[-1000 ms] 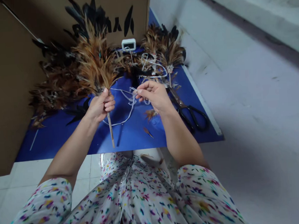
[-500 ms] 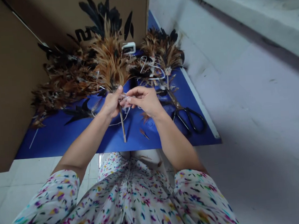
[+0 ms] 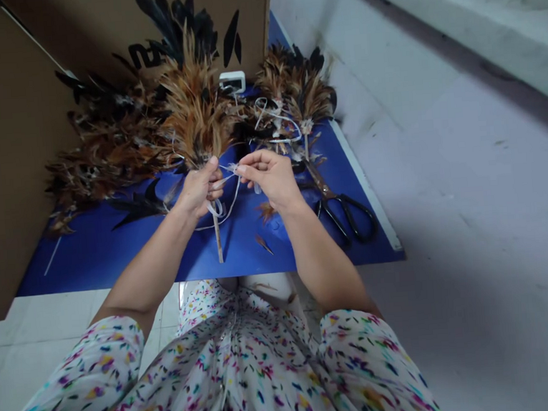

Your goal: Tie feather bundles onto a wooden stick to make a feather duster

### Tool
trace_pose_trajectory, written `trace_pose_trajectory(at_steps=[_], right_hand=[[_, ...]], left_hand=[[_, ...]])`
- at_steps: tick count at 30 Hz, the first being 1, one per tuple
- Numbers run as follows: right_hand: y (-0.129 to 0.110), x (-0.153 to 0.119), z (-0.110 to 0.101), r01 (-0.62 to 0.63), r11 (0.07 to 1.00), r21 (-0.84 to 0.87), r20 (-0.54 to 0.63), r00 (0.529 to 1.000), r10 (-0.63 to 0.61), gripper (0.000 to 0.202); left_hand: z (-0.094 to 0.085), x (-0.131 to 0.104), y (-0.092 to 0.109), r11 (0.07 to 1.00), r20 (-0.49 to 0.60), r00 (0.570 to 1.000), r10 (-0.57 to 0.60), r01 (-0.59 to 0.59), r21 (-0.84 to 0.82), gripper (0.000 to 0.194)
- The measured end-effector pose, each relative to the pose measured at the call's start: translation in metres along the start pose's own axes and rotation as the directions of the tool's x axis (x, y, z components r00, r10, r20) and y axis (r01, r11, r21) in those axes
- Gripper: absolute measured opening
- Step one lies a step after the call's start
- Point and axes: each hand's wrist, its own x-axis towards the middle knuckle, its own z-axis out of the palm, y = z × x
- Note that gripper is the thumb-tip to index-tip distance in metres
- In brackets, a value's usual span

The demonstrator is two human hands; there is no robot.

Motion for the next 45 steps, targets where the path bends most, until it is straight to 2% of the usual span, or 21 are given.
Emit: trace_pose_trajectory(at_steps=[8, 14, 17, 19, 23, 25, 30, 34, 36, 38, 41, 45], right_hand=[[-0.003, 0.001, -0.003, -0.05, 0.999, -0.009, -0.033, 0.998, 0.05, 0.016], [-0.004, -0.002, 0.001, -0.201, 0.979, 0.036, 0.066, 0.978, 0.198, 0.01], [-0.006, -0.004, 0.002, -0.235, 0.97, 0.058, 0.133, 0.965, 0.226, 0.003], [-0.007, -0.005, 0.002, -0.233, 0.971, 0.058, 0.172, 0.96, 0.22, 0.012], [-0.008, -0.008, 0.0, -0.172, 0.985, -0.021, 0.25, 0.953, 0.172, 0.034], [-0.008, -0.008, -0.001, -0.12, 0.989, -0.085, 0.289, 0.947, 0.14, 0.039], [-0.012, -0.009, -0.009, 0.044, 0.951, -0.307, 0.33, 0.942, 0.063, 0.023], [-0.018, -0.015, -0.011, 0.192, 0.894, -0.405, 0.494, 0.868, 0.038, 0.025], [-0.018, -0.018, -0.008, 0.261, 0.864, -0.43, 0.532, 0.847, 0.009, 0.029], [-0.015, -0.019, -0.004, 0.317, 0.834, -0.451, 0.545, 0.838, -0.024, 0.022], [-0.008, -0.018, -0.001, 0.314, 0.818, -0.482, 0.519, 0.855, -0.022, 0.011], [-0.006, -0.011, -0.008, 0.223, 0.843, -0.49, 0.369, 0.929, -0.031, 0.012]], left_hand=[[-0.003, 0.001, 0.002, 0.999, 0.033, 0.999, 0.034, -0.034, -0.01, 0.053], [-0.005, 0.002, 0.001, 1.0, 0.031, 0.999, 0.018, -0.019, 0.021, 0.051], [-0.004, 0.002, 0.002, 1.0, -0.005, 1.0, 0.0, 0.0, 0.013, 0.051], [-0.004, 0.001, 0.003, 1.0, -0.029, 0.999, -0.011, 0.011, -0.005, 0.05], [-0.003, -0.001, 0.004, 0.999, -0.046, 0.998, -0.033, 0.033, -0.016, 0.048], [-0.003, -0.001, 0.004, 0.999, -0.059, 0.997, -0.051, 0.05, -0.02, 0.049], [-0.002, -0.002, 0.007, 0.998, -0.096, 0.993, -0.063, 0.06, -0.034, 0.047], [-0.001, -0.004, 0.008, 0.997, -0.098, 0.994, -0.051, 0.044, -0.064, 0.045], [0.0, -0.004, 0.008, 0.997, -0.091, 0.995, -0.041, 0.035, -0.068, 0.044], [0.0, -0.005, 0.008, 0.998, -0.096, 0.995, -0.042, 0.037, -0.056, 0.044], [-0.001, -0.005, 0.008, 0.998, -0.103, 0.994, -0.045, 0.042, -0.036, 0.045], [-0.004, -0.005, 0.011, 1.0, -0.046, 0.999, -0.006, 0.005, -0.018, 0.044]])
